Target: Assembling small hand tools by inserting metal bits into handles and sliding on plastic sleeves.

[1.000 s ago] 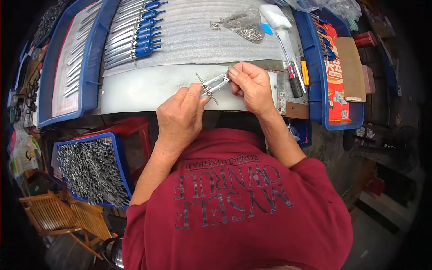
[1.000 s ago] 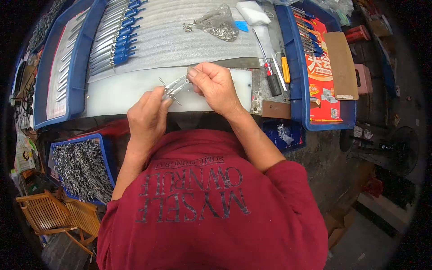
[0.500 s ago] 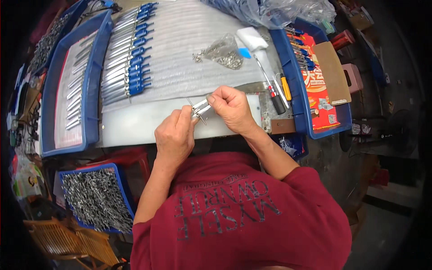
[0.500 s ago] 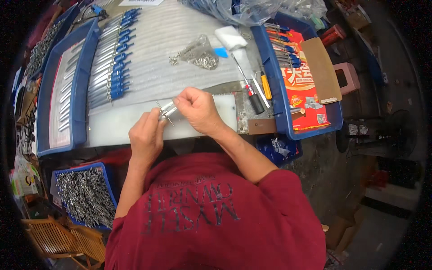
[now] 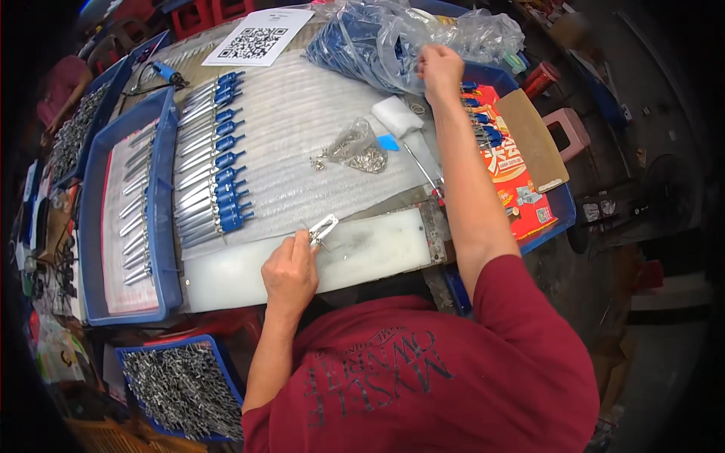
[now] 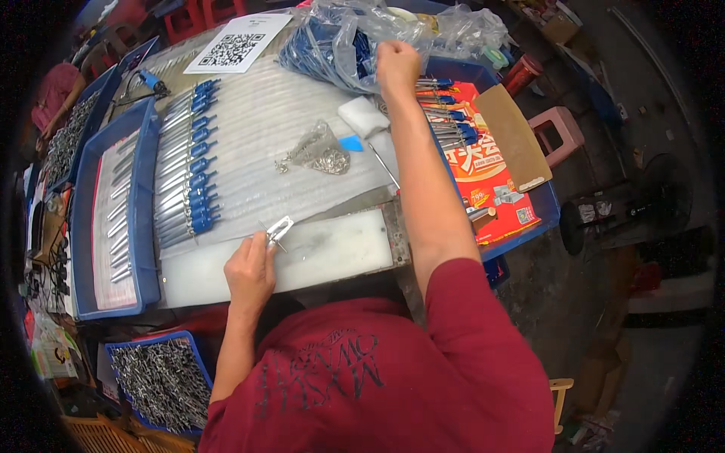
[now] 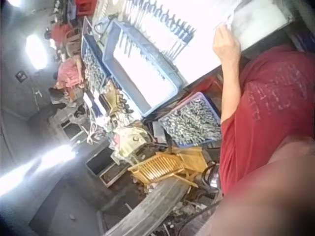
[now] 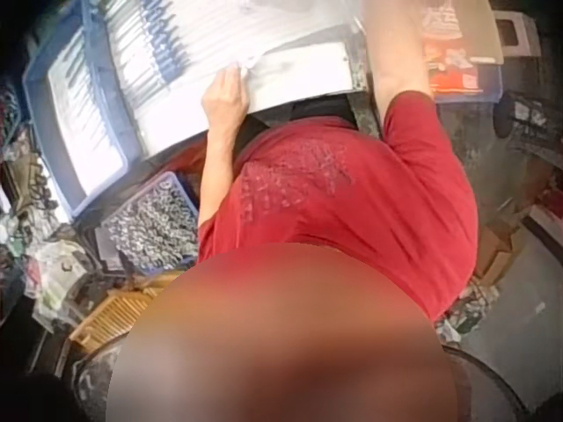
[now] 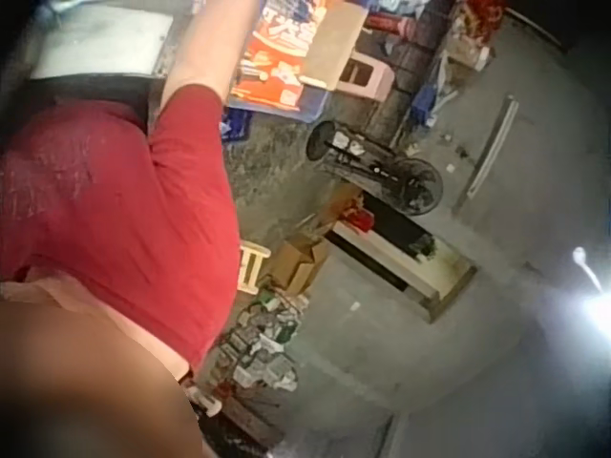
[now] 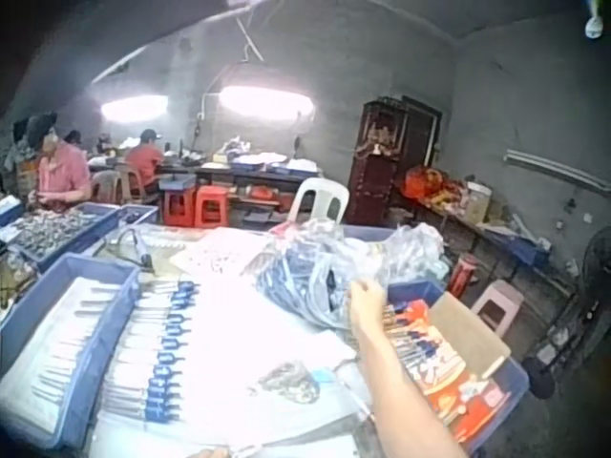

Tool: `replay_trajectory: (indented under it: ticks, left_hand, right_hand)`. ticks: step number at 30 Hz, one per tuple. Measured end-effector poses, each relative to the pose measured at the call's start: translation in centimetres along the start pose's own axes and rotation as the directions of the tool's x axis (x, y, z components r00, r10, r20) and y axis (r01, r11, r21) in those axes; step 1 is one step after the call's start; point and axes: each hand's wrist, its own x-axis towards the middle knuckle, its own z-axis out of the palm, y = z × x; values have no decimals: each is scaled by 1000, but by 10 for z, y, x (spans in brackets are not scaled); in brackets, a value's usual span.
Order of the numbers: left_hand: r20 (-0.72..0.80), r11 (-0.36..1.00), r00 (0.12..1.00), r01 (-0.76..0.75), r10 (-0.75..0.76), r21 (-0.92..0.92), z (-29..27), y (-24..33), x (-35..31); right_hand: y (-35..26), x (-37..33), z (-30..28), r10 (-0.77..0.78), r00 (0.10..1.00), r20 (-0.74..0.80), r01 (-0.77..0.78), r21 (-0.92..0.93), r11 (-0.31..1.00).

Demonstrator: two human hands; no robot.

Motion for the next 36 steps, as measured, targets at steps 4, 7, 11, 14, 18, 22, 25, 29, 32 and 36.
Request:
replay_trajectory:
  ticks: [4,7,11,14,18,22,25,29,32,36]
  left_hand:
    - [33,1000,999,4,-5,16,0,-2,0]
    - [47,999,999,-12,10,49,-2,-4,-2]
    - [59,996,997,-53,49,77,1,-5,-1]
    - [69,998,997,-33,29,60,0,-5,-2]
    - [75,1000,997,-11,9,22,-1,-5,-1]
    - [80,1000,997,-12,10,19,1,-4,0]
    - [85,1000,996,6,-7,16,1,-5,1]
    - [72,1000,997,-3,3,10,2,-7,3]
    - [56,1000,998,0,-1,21,0,-8,0]
    - [50,1000,999,3,-3,-7,-3,-6,2]
  right_hand:
    - [40,36,11,-58,947,316,255,-630,734]
    - [42,43,24,-2,810,586,559,-771,306]
    - [69,60,25,74,812,580,566,-811,146]
    - [66,62,33,193,760,620,633,-774,-5]
    - [18,49,40,380,749,543,576,-817,31]
    - [42,66,27,355,733,581,595,-800,79]
    - [40,63,30,373,675,637,638,-757,140]
    - [61,65,28,188,652,735,698,-678,230]
    - [54,55,34,170,577,799,783,-600,166]
    - [54,57,26,100,685,722,712,-692,116]
